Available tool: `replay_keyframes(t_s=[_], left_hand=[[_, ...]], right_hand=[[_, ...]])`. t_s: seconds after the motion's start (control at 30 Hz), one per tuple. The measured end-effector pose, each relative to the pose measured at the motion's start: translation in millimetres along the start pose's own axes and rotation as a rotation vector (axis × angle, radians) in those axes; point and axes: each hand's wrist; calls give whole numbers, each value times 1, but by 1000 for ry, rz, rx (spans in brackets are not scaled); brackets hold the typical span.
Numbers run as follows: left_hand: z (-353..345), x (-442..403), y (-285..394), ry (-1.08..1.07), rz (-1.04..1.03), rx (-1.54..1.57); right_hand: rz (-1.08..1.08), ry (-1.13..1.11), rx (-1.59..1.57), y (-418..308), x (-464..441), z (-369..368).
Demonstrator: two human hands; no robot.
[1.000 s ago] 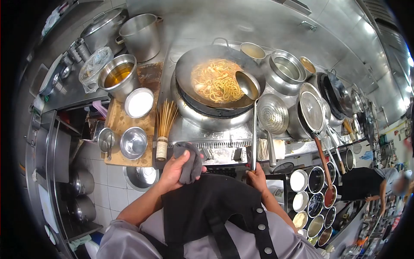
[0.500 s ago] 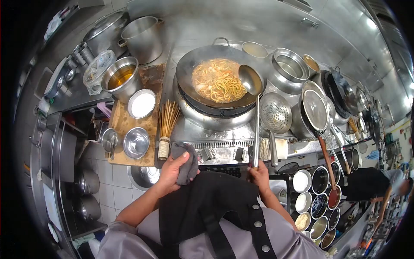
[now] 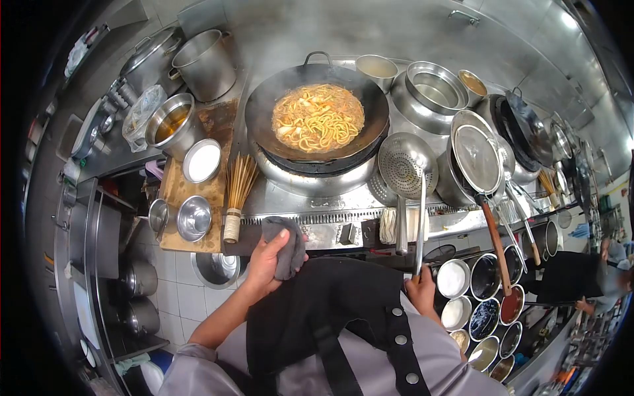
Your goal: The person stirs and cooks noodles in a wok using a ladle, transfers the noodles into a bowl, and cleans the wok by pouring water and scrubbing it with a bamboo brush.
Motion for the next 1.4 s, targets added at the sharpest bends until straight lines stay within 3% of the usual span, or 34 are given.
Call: replay_keyframes(t_s=[0.1,0.27,0.33,0.37,0.4,0.47,0.5,0.53,0.7,0.77,0.83,1.1,1.4], left_hand=[[-2,-4,1,3,-9,42],[-13,-10,-5,11,6,-79],[-14,-11,-8,17,40,-69],[-15,-12,-9,26,58,-55],[-16,-12,-10,26,61,-53],[-15,-10,-12,14,70,-53],[-15,-10,-13,23,68,-51],[-16,-11,-13,30,56,-42],[-21,-11,-4,73,7,-91],[-15,-12,6,-59,164,116],[-27,-10,11,-81,135,112],[-44,13,16,-218,149,-4],[11,63,38,-269,99,30]], right_hand=[[-91,-38,129,30,16,-20],[-209,-83,-20,54,12,-36],[-467,-269,-1106,62,2,-41],[-745,-369,-1242,67,5,-34],[-747,-367,-1241,73,7,-34],[-543,-369,-548,115,25,-53],[-204,-424,21,226,54,-112],[-217,-464,145,254,71,-124],[-395,-570,138,224,75,-94],[-412,-578,129,213,70,-90],[-424,-581,121,206,66,-87],[-382,-591,102,202,81,-115],[-332,-593,92,176,133,-156]])
Point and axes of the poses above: each hand's wrist, its own x-axis away from the middle knuckle, its own z-axis out of the back of the hand, y = z × x, and after that the axes turned 5 degrees about -y, right-handed
